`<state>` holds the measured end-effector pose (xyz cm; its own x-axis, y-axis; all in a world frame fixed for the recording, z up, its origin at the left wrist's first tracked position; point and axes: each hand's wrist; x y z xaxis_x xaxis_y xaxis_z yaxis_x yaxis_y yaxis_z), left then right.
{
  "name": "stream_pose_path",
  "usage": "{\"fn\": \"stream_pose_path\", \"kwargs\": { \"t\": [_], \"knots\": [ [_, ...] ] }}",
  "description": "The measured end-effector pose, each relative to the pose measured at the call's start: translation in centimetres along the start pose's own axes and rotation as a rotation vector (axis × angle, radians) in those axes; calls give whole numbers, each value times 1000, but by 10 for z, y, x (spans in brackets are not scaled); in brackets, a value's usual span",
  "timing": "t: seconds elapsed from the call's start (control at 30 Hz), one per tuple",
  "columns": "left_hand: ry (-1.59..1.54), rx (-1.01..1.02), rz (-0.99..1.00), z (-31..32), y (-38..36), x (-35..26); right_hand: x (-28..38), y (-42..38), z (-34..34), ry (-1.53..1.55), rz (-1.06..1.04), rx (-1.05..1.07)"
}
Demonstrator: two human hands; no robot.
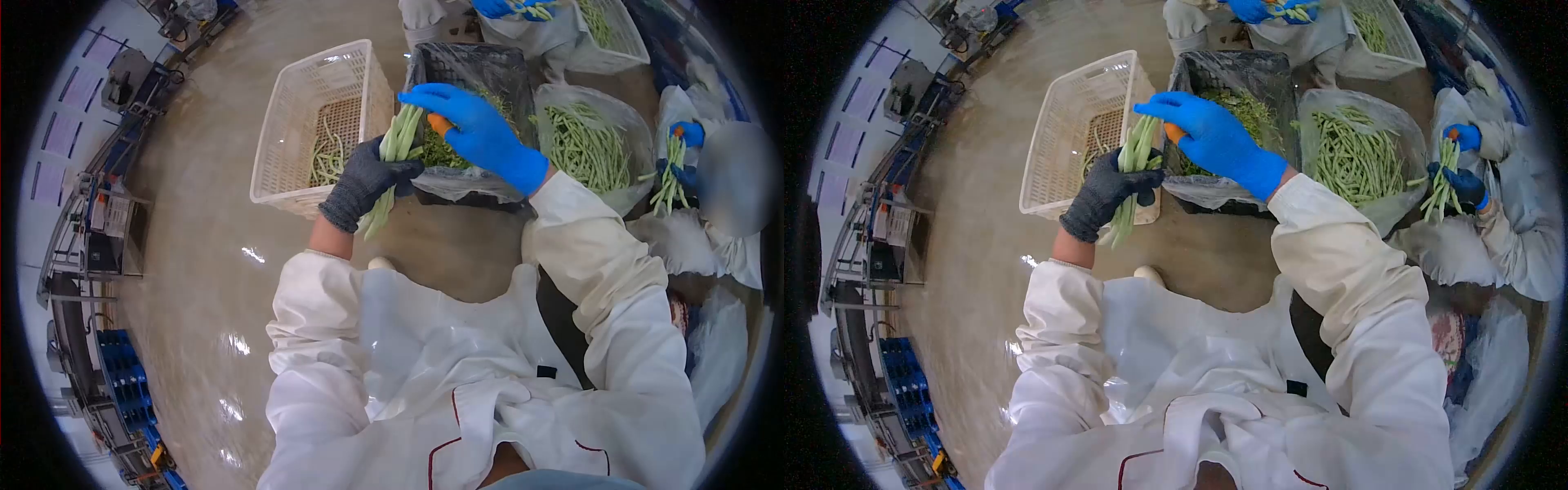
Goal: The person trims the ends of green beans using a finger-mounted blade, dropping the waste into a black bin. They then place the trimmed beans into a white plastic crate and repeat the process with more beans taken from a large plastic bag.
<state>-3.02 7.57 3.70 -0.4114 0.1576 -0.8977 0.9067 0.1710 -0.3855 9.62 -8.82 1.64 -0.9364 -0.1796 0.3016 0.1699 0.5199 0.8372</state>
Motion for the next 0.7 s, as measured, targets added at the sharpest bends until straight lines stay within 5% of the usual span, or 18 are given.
{"fn": "stream_pose_path", "kwargs": {
  "t": [0.33, 0.43, 0.53, 0.63, 0.7],
  "knots": [
    [-188, 0, 114, -18, 13, 12, -5, -8, -25, -659, -334, 439],
    [-54, 20, 109, -15, 10, 12, 6, -5, -26, -556, -114, 570],
    [-77, 93, 142, -5, 1, 6, -1, -8, -13, -134, 64, 15],
    [-275, 50, 211, -1, 2, 4, -4, -6, -12, 729, 627, -66],
    [-361, -40, 269, -10, 15, 9, -10, -20, -6, 452, 593, 253]
  ]
}}
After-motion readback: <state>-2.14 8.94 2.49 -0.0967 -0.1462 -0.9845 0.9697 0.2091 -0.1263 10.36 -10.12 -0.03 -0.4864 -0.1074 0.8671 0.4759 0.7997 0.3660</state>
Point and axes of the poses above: each hand's wrist, its own y-axis towards the middle knuckle, its own z-axis out of the palm, x = y × z, and after that the axes turned 9 degrees about -z, right-handed
